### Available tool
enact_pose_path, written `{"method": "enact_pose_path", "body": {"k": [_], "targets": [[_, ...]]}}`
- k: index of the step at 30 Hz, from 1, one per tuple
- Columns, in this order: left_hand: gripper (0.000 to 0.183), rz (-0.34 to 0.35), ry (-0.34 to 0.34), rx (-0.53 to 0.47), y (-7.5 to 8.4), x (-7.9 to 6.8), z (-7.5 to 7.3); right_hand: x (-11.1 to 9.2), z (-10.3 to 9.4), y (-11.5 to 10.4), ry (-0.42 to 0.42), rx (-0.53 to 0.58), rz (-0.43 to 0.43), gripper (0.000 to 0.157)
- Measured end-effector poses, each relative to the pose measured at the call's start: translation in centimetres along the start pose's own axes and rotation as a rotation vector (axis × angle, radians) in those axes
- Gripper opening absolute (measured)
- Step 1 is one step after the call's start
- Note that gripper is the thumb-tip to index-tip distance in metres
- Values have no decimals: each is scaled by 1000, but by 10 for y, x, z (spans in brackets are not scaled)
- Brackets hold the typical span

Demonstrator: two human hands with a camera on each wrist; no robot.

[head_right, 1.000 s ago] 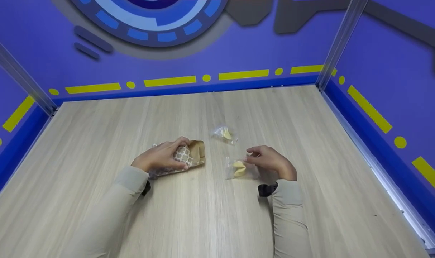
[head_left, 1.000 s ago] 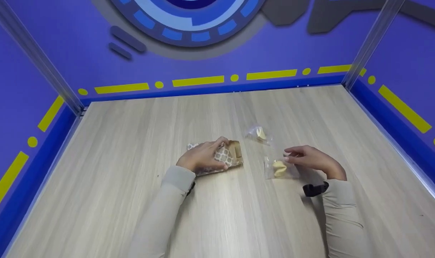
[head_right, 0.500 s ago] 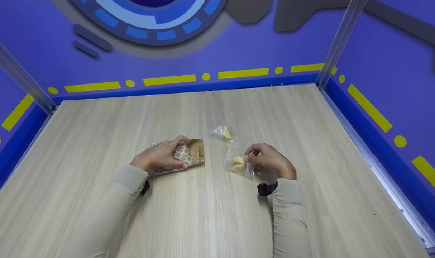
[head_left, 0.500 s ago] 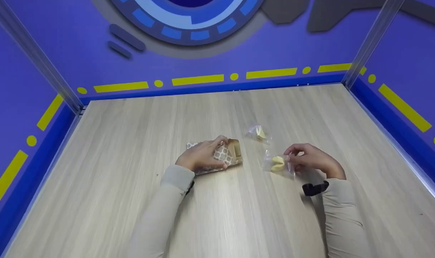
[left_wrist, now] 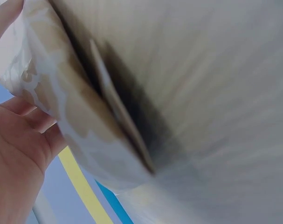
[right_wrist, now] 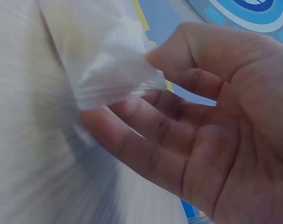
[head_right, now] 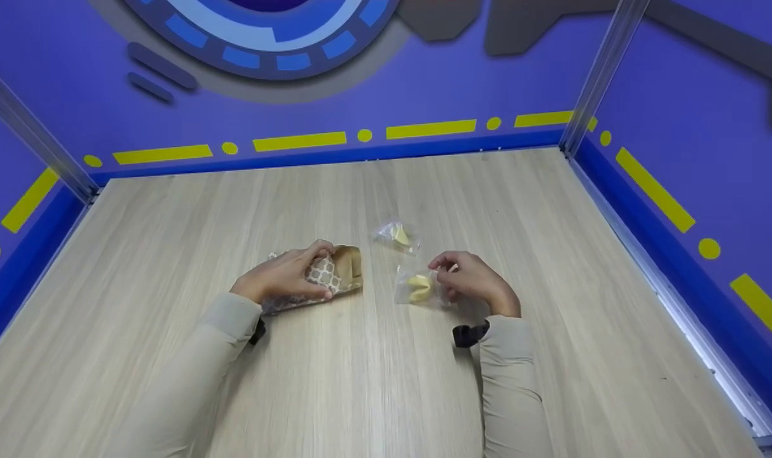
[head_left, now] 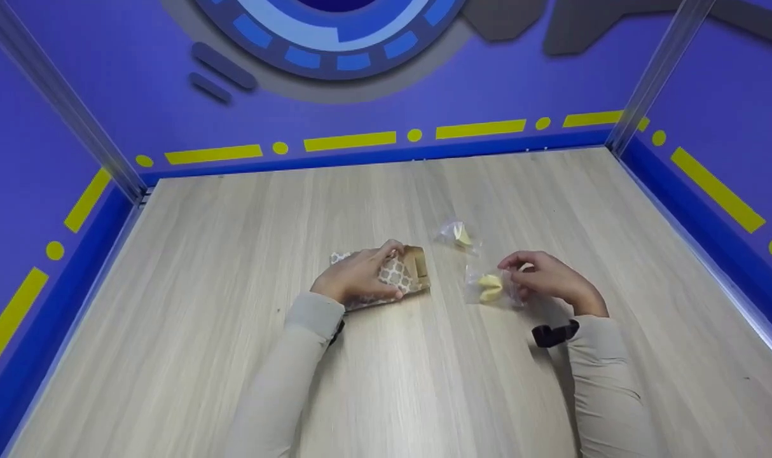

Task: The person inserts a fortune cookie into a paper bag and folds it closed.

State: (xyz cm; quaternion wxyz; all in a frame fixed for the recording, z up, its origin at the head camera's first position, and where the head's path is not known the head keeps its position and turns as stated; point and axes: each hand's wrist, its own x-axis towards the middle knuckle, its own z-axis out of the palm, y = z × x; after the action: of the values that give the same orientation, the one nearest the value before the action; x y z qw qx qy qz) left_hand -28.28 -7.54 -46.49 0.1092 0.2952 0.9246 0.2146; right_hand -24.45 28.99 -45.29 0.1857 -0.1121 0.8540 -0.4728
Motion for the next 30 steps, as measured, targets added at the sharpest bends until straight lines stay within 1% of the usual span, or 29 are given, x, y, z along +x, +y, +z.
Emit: {"method": "enact_pose_path", "body": {"k": [8,14,23,26,30], "targets": [[81,-4,2,-1,-1,0,1,6,6,-4,88,97,-42,38],[78,-3,-4,6,0,0,1,8,9,-9,152,179,-69,48],[77,-8,-7,8,1,-1,0,12,12,-13,273,246,-91,46],[79,-13,-11,6,1,-1,0,14,12,-14,303,279,-100,46],[79,-28,-14,8,2,-1,0,15,12,-15,345,292,-115,45]]}}
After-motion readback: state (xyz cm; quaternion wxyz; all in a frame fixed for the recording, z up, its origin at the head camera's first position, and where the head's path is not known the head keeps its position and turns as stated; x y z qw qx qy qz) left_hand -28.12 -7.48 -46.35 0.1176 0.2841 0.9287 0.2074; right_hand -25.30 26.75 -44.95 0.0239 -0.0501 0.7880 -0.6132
